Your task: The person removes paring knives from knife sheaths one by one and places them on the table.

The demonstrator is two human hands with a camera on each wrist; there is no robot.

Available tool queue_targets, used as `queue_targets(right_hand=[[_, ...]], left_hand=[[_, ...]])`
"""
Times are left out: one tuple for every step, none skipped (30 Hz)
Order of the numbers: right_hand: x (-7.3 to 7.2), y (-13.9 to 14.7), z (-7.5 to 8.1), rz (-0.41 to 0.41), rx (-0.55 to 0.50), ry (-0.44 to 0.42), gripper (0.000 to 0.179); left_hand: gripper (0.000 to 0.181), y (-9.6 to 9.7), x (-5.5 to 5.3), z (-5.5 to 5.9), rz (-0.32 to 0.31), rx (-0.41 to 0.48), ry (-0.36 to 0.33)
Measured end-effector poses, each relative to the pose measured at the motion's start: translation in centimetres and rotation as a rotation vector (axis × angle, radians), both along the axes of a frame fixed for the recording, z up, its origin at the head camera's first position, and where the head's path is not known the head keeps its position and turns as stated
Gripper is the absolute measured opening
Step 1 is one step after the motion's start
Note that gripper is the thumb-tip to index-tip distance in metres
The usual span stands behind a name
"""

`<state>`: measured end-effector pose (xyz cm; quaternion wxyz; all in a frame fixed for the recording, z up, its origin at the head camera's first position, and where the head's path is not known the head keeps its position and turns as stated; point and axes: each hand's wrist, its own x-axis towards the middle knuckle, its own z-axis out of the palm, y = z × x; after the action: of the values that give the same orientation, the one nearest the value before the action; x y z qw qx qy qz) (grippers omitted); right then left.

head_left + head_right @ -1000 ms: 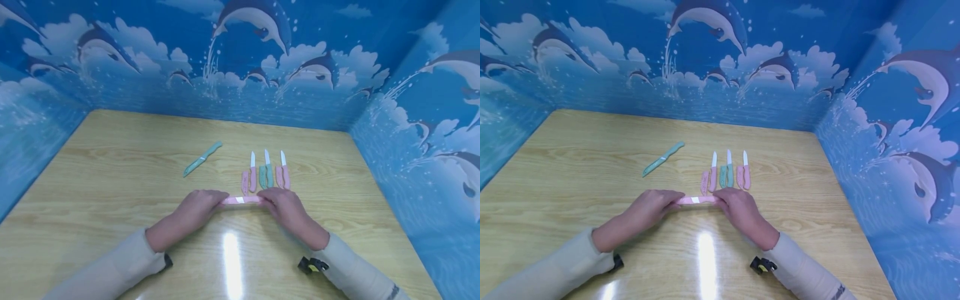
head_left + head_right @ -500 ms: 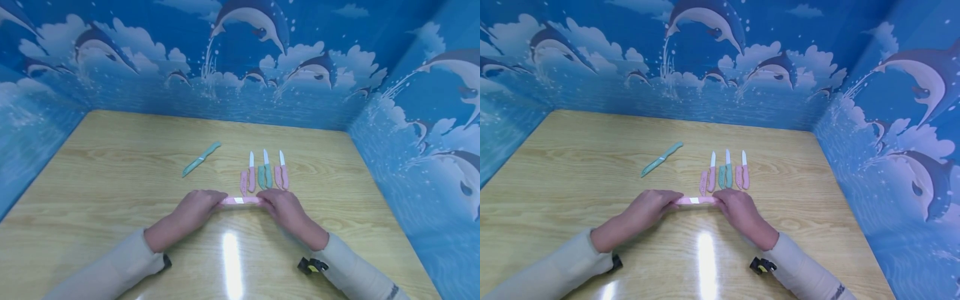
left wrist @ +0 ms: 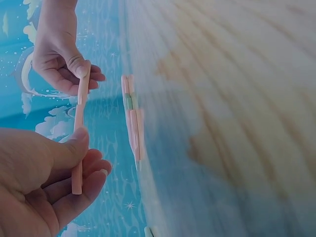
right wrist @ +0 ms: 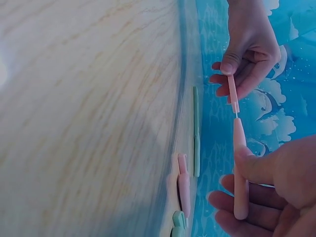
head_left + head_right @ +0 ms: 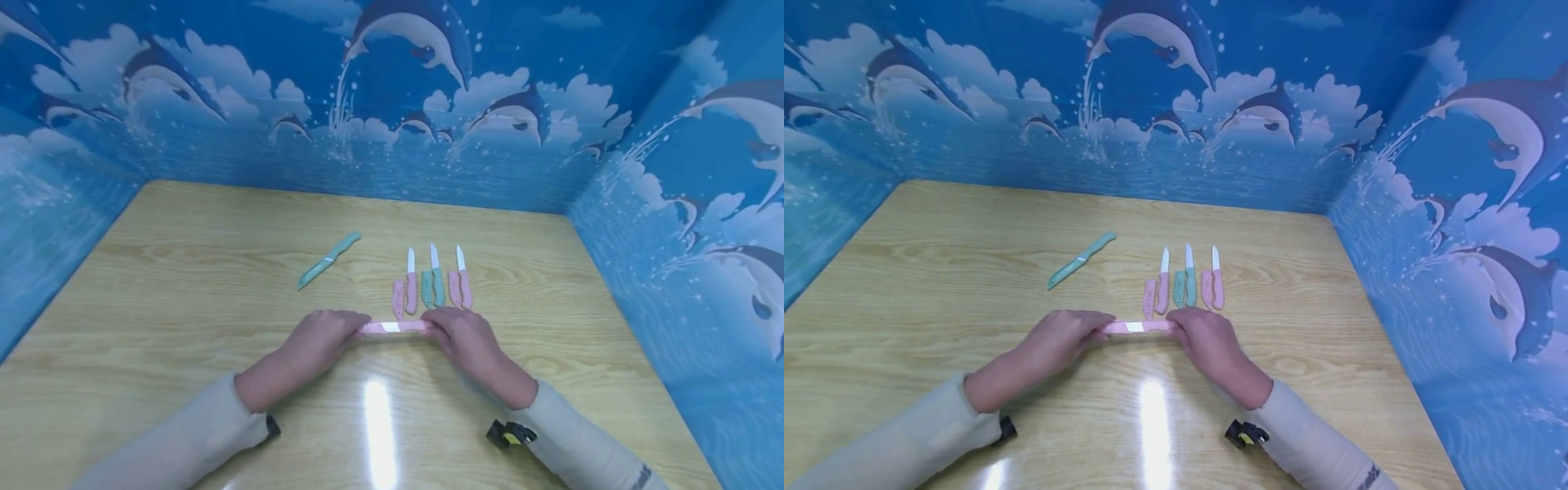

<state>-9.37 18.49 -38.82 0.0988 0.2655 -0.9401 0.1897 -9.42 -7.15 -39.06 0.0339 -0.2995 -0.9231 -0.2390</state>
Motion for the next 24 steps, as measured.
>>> queue_targets(right_hand=[[0.00, 0.01, -0.02, -0.003, 0.001, -0.001, 0.018], [0.02, 0.03, -0.03, -0.005, 0.001, -0.001, 0.017], [0.03, 0.05, -0.02, -0.007, -0.001, -0.004, 0.017], [0.04, 0.07, -0.01, -0.007, -0.005, -0.005, 0.017], [0.06, 0.09, 0.01, -0.007, -0.007, -0.004, 0.017], [0.06, 0.12, 0.01, -0.007, -0.011, -0.004, 0.016], [0.06, 0.15, 0.02, -0.007, -0.014, -0.003, 0.016], [0.06, 0.19, 0.03, -0.008, -0.018, -0.002, 0.015], [0.06, 0.23, 0.04, -0.010, -0.022, -0.002, 0.015], [0.04, 0.28, 0.02, -0.011, -0.023, -0.001, 0.015], [0.03, 0.33, 0.01, -0.014, -0.023, -0.001, 0.015], [0.01, 0.39, -0.04, -0.017, -0.022, -0.002, 0.015], [0.00, 0.44, -0.08, -0.021, -0.020, -0.003, 0.015], [0.00, 0.48, -0.08, -0.025, -0.019, -0.006, 0.016], [0.00, 0.52, -0.08, -0.029, -0.017, -0.008, 0.016], [-0.02, 0.57, -0.12, -0.032, -0.015, -0.010, 0.016], [-0.02, 0.61, -0.10, -0.036, -0.013, -0.012, 0.016], [-0.03, 0.66, -0.10, -0.039, -0.013, -0.014, 0.016], [-0.03, 0.70, -0.04, -0.041, -0.013, -0.015, 0.015], [-0.03, 0.74, -0.01, -0.044, -0.012, -0.014, 0.015], [-0.05, 0.79, -0.01, -0.046, -0.010, -0.012, 0.015], [-0.06, 0.83, 0.00, -0.047, -0.010, -0.011, 0.016], [-0.06, 0.86, 0.04, -0.050, -0.012, -0.012, 0.016], [-0.07, 0.89, 0.04, -0.052, -0.013, -0.011, 0.016]], left_hand=[[0.029, -0.02, -0.02, -0.02, -0.001, 0.001, 0.003], [0.029, -0.05, -0.03, -0.01, -0.002, 0.002, 0.006], [0.029, -0.07, -0.06, -0.03, -0.003, 0.002, 0.011], [0.029, -0.10, -0.08, -0.05, -0.004, 0.003, 0.015], [0.029, -0.11, -0.11, -0.09, -0.004, 0.003, 0.016], [0.029, -0.13, -0.14, -0.13, -0.007, 0.002, 0.019], [0.029, -0.13, -0.16, -0.14, -0.009, 0.001, 0.022], [0.029, -0.14, -0.17, -0.16, -0.012, 0.001, 0.025], [0.029, -0.14, -0.20, -0.20, -0.013, -0.001, 0.028], [0.029, -0.16, -0.21, -0.22, -0.014, -0.001, 0.029], [0.029, -0.18, -0.22, -0.23, -0.012, -0.003, 0.029], [0.028, -0.19, -0.23, -0.23, -0.009, -0.005, 0.031], [0.028, -0.21, -0.24, -0.23, -0.006, -0.003, 0.029], [0.028, -0.22, -0.24, -0.22, -0.003, -0.005, 0.030], [0.028, -0.24, -0.25, -0.21, 0.001, -0.006, 0.030], [0.027, -0.27, -0.25, -0.20, 0.004, -0.008, 0.033], [0.027, -0.28, -0.26, -0.20, 0.005, -0.010, 0.033], [0.027, -0.29, -0.27, -0.20, 0.005, -0.011, 0.035], [0.027, -0.32, -0.27, -0.20, 0.004, -0.013, 0.036], [0.026, -0.33, -0.27, -0.21, 0.004, -0.016, 0.040], [0.026, -0.34, -0.29, -0.23, 0.004, -0.017, 0.039], [0.026, -0.35, -0.29, -0.24, 0.003, -0.019, 0.041], [0.026, -0.35, -0.31, -0.25, 0.003, -0.019, 0.039], [0.026, -0.35, -0.32, -0.25, 0.004, -0.020, 0.037]])
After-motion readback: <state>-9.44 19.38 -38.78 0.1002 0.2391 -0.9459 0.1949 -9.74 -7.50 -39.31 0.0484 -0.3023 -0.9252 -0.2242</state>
